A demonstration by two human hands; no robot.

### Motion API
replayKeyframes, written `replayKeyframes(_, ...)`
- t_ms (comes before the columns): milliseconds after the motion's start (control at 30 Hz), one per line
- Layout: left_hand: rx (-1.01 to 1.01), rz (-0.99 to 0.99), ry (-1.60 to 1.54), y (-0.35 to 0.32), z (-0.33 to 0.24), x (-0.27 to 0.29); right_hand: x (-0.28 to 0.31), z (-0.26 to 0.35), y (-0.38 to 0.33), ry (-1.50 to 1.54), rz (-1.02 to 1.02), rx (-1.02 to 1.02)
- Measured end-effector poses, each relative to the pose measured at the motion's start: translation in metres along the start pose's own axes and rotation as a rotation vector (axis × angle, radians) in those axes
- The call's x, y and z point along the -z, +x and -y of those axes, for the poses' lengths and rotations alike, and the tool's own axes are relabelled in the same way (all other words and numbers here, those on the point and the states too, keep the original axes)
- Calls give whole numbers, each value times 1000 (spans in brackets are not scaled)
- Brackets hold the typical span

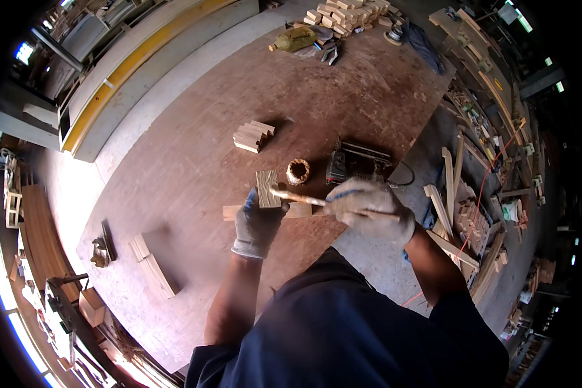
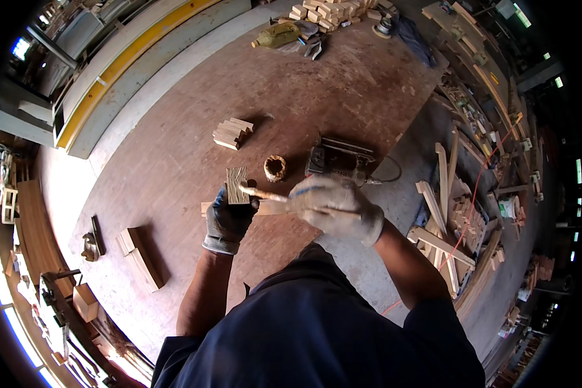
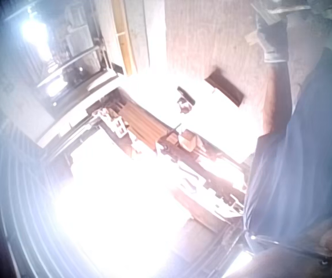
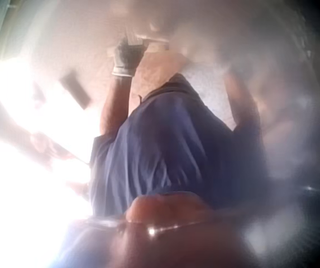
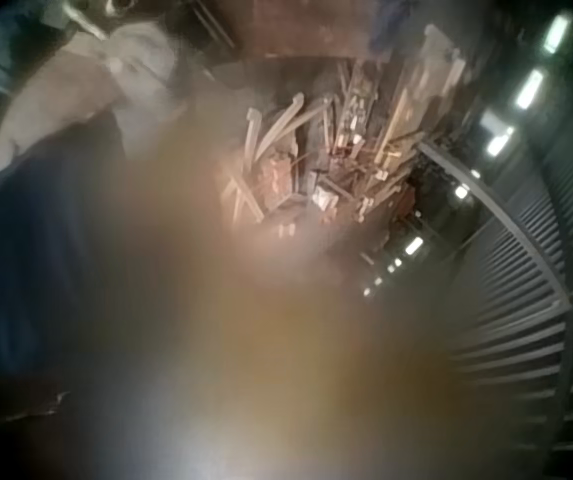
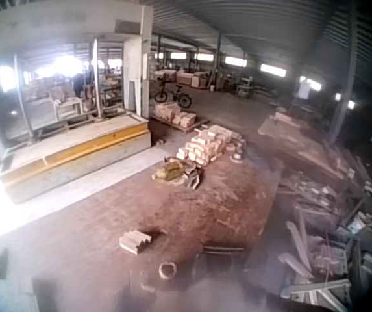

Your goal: The person applies glue to small wooden blocks and uses a nail gun to fasten them together on a workbench. They then move to a larger table to assemble these blocks into a wooden box structure, hammering them into place and stacking the finished units.

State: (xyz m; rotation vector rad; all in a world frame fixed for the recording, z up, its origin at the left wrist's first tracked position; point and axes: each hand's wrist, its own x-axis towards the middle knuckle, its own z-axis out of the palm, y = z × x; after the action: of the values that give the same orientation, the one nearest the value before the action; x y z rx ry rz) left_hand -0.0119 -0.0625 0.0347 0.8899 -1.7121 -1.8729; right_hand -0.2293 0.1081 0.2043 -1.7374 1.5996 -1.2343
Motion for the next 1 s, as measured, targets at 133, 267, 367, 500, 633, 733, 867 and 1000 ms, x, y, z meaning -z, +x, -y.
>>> replayKeyframes(133,18,3,-380,5,11,-1,3,12,-5,19,79,24)
replayKeyframes(267,31,19,-188,4,2,1,1,9,-4,-57,-71,25)
replayKeyframes(367,-39,-32,-12,5,7,-3,2,17,1,-140,42,16)
replayKeyframes(500,333,64,-1180,13,10,4,4,26,-4,-66,90,46)
replayKeyframes(633,-30,20,17,5,12,2,0,16,2,-49,-48,-3)
replayKeyframes(733,-5,28,13,8,16,-1,-9,21,12,-107,-40,55)
replayKeyframes(867,-125,29,64,4,18,-3,-16,21,1,-77,109,101)
replayKeyframes(1000,-27,6,-131,4,19,1,2,9,4,102,15,152)
